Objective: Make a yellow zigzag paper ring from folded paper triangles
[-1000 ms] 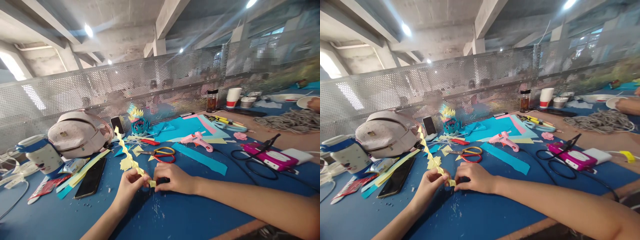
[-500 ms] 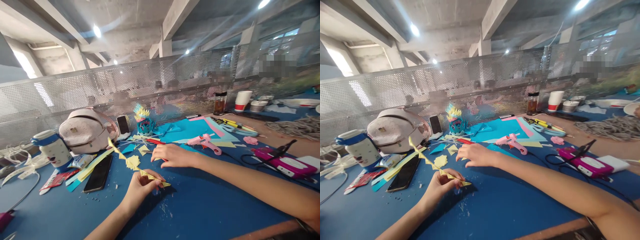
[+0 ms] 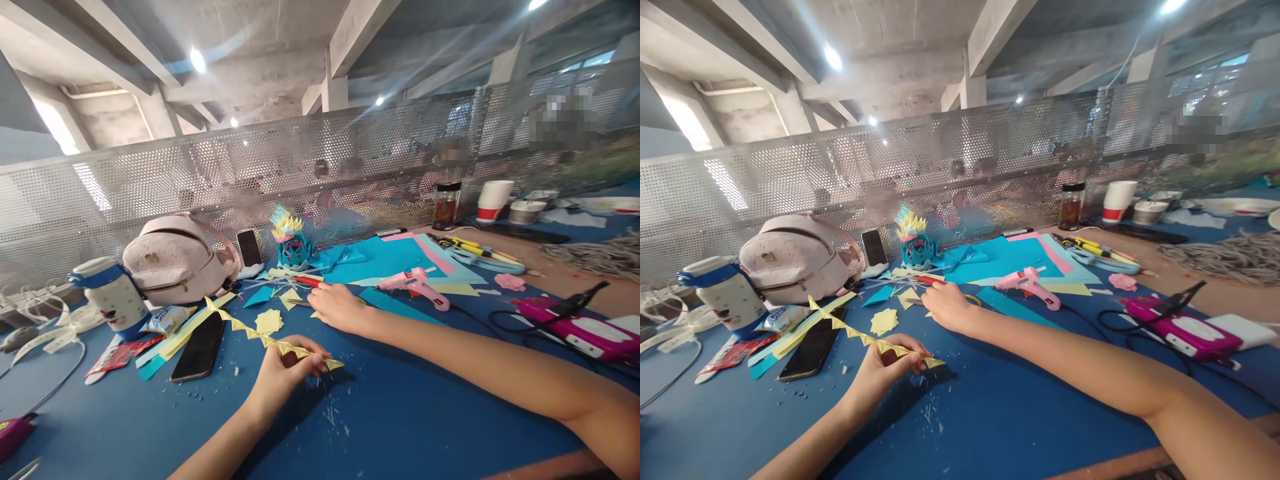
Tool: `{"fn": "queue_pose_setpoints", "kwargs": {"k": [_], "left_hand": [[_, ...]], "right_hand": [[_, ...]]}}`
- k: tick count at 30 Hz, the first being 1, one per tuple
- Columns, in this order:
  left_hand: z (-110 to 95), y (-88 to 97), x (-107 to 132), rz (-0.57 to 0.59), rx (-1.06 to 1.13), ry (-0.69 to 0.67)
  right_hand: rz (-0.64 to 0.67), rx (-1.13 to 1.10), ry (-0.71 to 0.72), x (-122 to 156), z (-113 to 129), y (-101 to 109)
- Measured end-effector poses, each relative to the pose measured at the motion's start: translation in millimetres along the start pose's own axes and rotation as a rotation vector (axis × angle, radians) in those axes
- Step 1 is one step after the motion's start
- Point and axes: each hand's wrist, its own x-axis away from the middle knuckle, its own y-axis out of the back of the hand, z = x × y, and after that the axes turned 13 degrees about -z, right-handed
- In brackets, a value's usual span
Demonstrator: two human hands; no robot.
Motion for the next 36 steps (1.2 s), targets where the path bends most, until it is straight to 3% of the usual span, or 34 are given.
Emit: {"fn": "queue_pose_setpoints", "kwargs": {"k": [5,12,19,27,32,36], "left_hand": [[7.0,0.2,-3.1,-0.046,-0.021,0.004],[15.0,5.8,-12.4,-0.285,-0.057,-0.042],[9.2,-1.5,-8.0,-0.241,-0.008,0.048],[6.1,-7.0,-4.8,-0.189,0.066,0.049],[9.6,-6.6,-5.8,-0.176,0.044,0.039],[12.5,-6.0,-7.9,-0.24,0.099,0.047]], "right_hand": [[-0.037,-0.027,-0.004,-0.6,-0.9,-0.4],[-0.207,-0.205,-0.009,15.5,13.2,21.2],[-0.169,-0.412,-0.004,43.0,16.7,28.2],[-0.168,-0.883,-0.257,54.0,8.3,20.1],[-0.218,-0.934,-0.292,57.2,6.4,15.0],[-0.303,-0.962,-0.338,59.9,1.2,16.5]]}}
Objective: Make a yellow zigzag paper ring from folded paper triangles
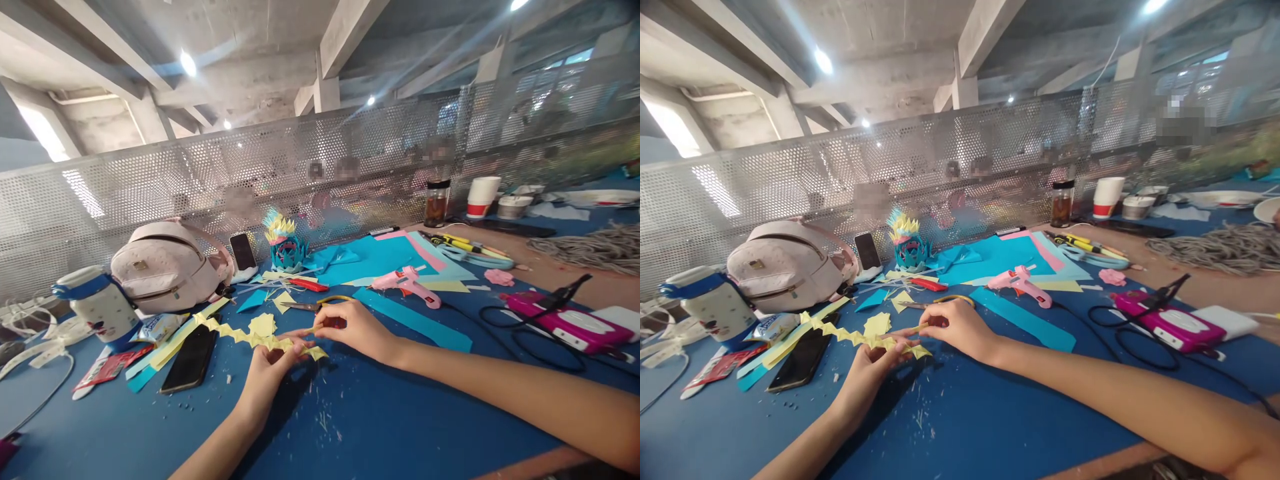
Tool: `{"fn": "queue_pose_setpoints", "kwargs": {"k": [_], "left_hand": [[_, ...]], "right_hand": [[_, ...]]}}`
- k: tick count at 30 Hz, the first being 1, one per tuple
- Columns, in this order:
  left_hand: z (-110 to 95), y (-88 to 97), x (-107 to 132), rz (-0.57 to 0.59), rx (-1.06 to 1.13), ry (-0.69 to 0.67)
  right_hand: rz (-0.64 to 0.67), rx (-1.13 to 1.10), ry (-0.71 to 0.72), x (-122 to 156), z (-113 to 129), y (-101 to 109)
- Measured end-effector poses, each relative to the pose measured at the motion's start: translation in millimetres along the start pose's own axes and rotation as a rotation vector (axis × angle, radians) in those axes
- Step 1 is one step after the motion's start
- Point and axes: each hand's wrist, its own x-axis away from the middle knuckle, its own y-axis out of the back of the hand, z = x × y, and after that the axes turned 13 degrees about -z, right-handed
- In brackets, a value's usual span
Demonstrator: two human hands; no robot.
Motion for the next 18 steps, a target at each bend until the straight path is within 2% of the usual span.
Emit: {"fn": "queue_pose_setpoints", "kwargs": {"k": [3,7,13,18], "left_hand": [[1.5,4.9,-4.7,-0.078,-0.012,0.025],[3.0,13.0,-12.1,-0.136,-0.014,0.092],[3.5,13.9,-14.5,-0.109,-0.071,0.094],[6.0,12.7,-13.5,-0.101,-0.073,0.102]], "right_hand": [[-0.042,-0.093,-0.062,0.4,-3.5,3.0],[-0.007,-0.233,-0.176,3.6,-12.2,-0.7],[0.075,-0.287,-0.204,9.8,-18.9,-8.4],[0.074,-0.244,-0.168,12.4,-18.5,-9.3]]}}
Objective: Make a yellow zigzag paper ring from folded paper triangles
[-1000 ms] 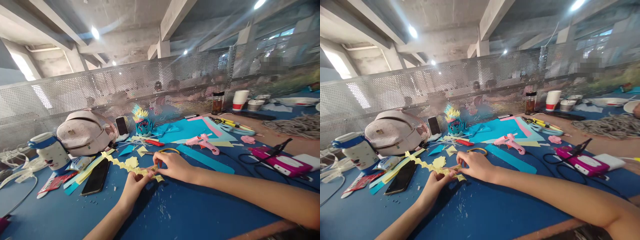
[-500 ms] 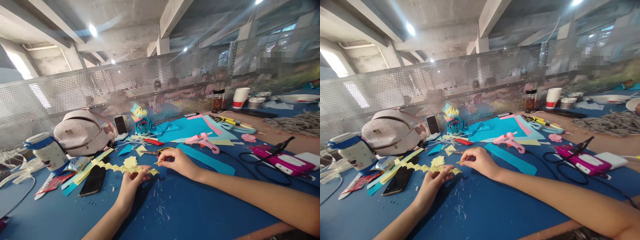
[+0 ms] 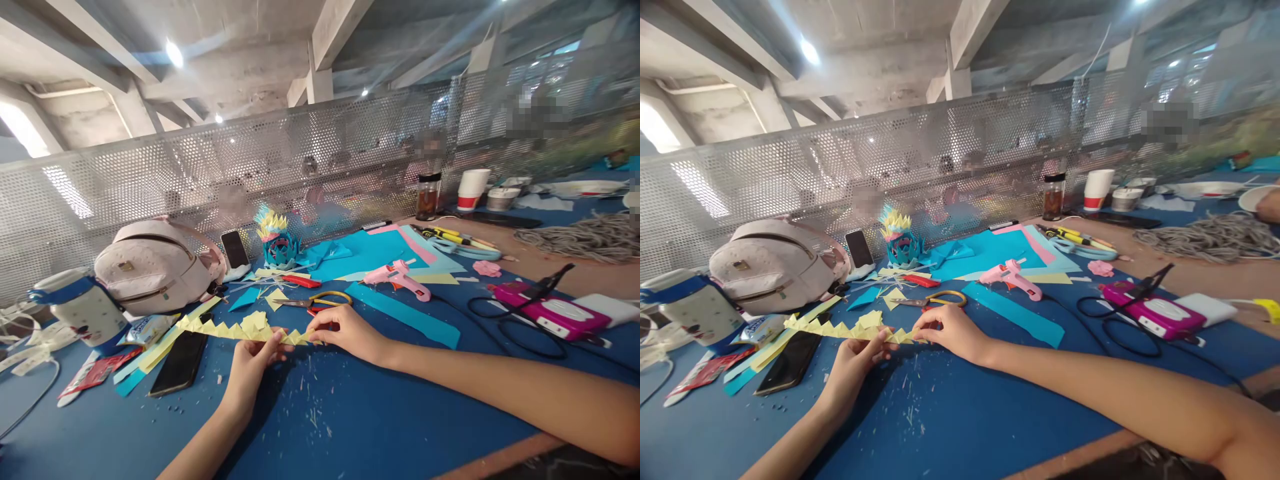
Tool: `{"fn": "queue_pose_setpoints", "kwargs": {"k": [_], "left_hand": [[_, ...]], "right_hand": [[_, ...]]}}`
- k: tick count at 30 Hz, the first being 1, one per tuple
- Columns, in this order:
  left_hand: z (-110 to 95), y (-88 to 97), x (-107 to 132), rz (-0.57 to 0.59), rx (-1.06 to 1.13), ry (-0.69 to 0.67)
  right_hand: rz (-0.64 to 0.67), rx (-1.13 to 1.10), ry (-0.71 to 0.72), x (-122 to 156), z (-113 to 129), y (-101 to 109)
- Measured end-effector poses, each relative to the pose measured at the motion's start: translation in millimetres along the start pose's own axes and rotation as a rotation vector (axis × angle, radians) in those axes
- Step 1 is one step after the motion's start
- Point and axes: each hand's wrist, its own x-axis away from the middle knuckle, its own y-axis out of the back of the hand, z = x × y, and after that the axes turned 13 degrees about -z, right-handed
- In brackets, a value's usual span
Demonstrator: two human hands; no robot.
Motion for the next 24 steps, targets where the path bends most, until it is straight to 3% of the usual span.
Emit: {"fn": "queue_pose_setpoints", "kwargs": {"k": [11,24], "left_hand": [[3.4,-3.5,1.3,-0.064,0.058,0.006],[1.6,-3.4,2.6,-0.043,0.026,0.026]], "right_hand": [[0.022,0.07,0.038,2.4,5.5,-0.2],[0.028,0.179,0.155,5.8,7.1,-2.2]]}}
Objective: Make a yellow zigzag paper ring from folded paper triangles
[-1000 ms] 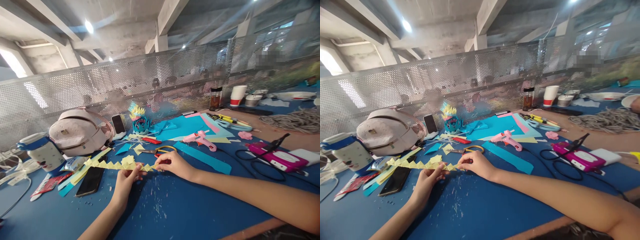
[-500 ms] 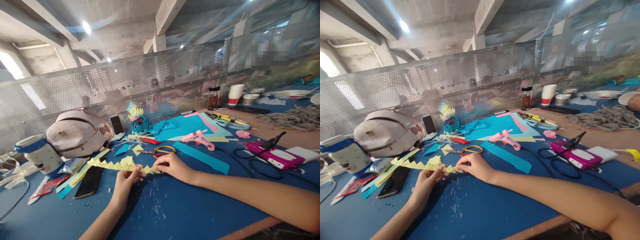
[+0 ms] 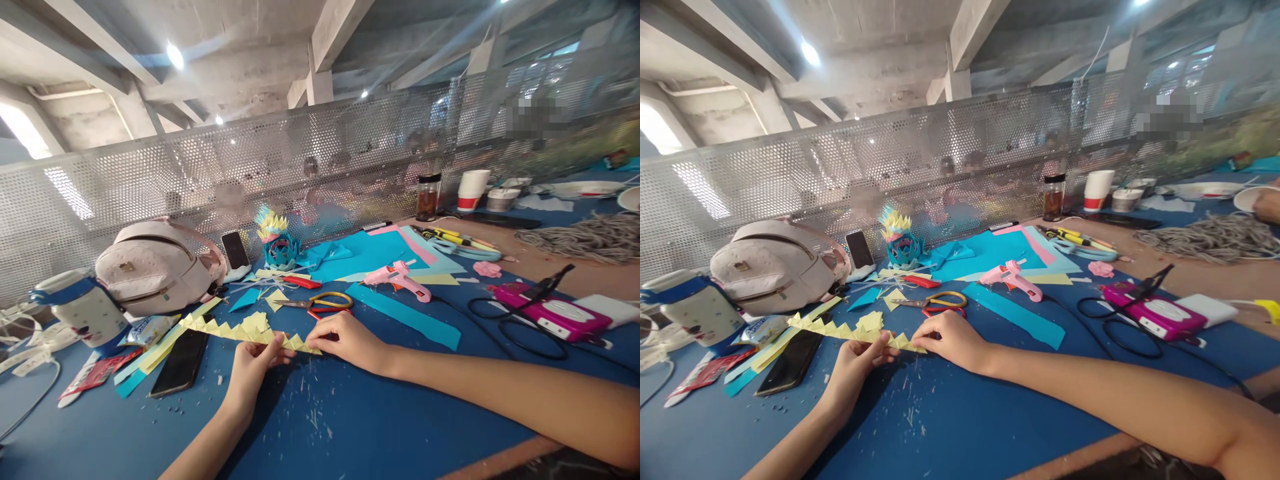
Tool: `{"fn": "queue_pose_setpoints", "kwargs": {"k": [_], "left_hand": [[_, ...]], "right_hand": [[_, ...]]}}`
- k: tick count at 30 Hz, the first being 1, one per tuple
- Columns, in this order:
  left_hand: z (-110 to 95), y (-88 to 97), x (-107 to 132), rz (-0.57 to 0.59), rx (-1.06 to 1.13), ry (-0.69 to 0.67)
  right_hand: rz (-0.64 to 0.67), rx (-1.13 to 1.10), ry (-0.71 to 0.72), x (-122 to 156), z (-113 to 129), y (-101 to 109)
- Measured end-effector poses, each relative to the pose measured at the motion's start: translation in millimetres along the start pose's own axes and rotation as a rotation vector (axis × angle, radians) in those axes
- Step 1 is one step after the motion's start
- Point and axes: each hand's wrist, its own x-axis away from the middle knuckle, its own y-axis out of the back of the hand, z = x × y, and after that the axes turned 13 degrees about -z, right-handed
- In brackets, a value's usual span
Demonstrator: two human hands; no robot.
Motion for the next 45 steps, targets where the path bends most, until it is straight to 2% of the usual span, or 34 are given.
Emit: {"fn": "queue_pose_setpoints", "kwargs": {"k": [15,19,24,28,34,40,45], "left_hand": [[-1.2,0.9,0.9,0.001,-0.014,0.025],[-0.3,-2.1,2.1,0.047,0.029,-0.023],[2.6,-2.5,0.0,0.091,-0.066,-0.117],[1.2,0.1,-2.4,0.154,-0.151,-0.14],[-3.1,1.3,1.6,0.13,-0.212,-0.178],[-1.7,2.2,2.5,0.172,-0.29,-0.209],[-2.8,0.0,4.9,0.192,-0.23,-0.191]], "right_hand": [[-0.013,0.022,-0.006,2.0,0.9,-4.2],[-0.03,0.1,0.01,2.1,3.3,-4.3],[-0.037,0.121,0.028,4.1,4.7,-5.9],[-0.035,0.118,0.047,6.4,5.8,-6.3],[-0.031,0.118,0.045,6.8,5.3,-6.9],[-0.016,0.095,0.059,8.2,5.6,-9.6],[-0.016,0.094,0.095,9.8,8.5,-9.2]]}}
